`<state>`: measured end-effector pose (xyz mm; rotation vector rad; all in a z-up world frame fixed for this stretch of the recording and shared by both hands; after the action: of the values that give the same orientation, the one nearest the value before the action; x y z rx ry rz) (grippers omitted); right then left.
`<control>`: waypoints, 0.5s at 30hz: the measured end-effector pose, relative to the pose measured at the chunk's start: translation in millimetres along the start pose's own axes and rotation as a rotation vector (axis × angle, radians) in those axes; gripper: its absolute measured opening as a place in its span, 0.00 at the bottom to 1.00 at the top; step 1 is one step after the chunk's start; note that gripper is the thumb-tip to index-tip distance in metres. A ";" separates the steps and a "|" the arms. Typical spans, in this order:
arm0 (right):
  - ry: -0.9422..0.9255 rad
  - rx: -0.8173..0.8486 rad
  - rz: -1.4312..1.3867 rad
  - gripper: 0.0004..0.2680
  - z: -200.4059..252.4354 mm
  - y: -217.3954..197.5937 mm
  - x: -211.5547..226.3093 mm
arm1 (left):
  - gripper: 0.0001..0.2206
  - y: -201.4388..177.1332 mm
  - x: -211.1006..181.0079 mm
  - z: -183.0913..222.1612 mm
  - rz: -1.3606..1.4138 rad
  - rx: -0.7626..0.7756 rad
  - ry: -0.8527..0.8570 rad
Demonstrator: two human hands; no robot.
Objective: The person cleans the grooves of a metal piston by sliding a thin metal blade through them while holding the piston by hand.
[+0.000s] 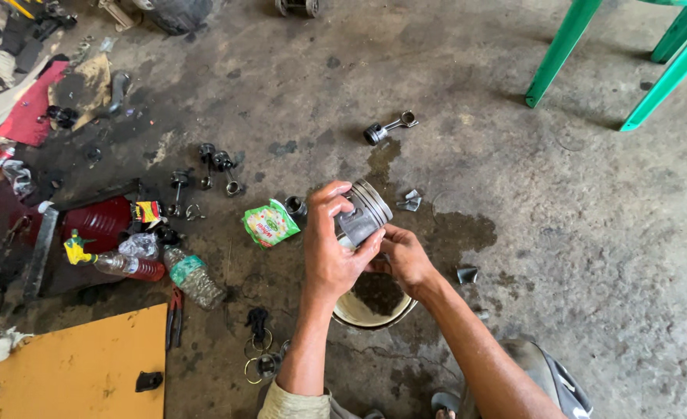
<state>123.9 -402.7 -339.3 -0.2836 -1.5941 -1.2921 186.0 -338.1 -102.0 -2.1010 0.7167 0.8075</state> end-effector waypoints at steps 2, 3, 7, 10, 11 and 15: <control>-0.018 -0.019 -0.043 0.07 0.0 0.2 9.6 | 0.28 -2.0 -3.8 1.9 -0.045 -0.014 0.043; -0.027 -0.029 -0.065 0.07 0.4 0.9 14.3 | 0.28 -3.2 -5.2 3.6 -0.047 -0.018 0.056; -0.062 -0.013 -0.178 0.10 1.5 7.2 31.3 | 0.30 -3.3 -10.0 9.8 -0.087 -0.038 0.103; -0.070 0.030 -0.188 0.09 1.3 14.5 33.7 | 0.30 -3.8 -13.5 12.5 -0.119 -0.043 0.110; -0.062 0.029 -0.175 0.09 2.1 13.6 32.1 | 0.31 -3.9 -15.2 13.1 -0.124 -0.038 0.109; -0.097 0.046 -0.230 0.10 1.8 11.6 32.0 | 0.31 -6.5 -19.0 11.9 -0.131 -0.038 0.068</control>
<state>116.6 -409.0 -306.6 -0.1387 -1.7768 -1.4313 174.7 -320.7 -91.2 -2.1930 0.5962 0.6854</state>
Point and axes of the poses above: each hand's wrist, its own z-axis away from the middle knuckle, its own y-axis out of the palm, x = y × z, the point moved 10 cm from there along -z, towards the middle knuckle, and after that the axes turned 15 degrees about -y, right-handed, at the moved point
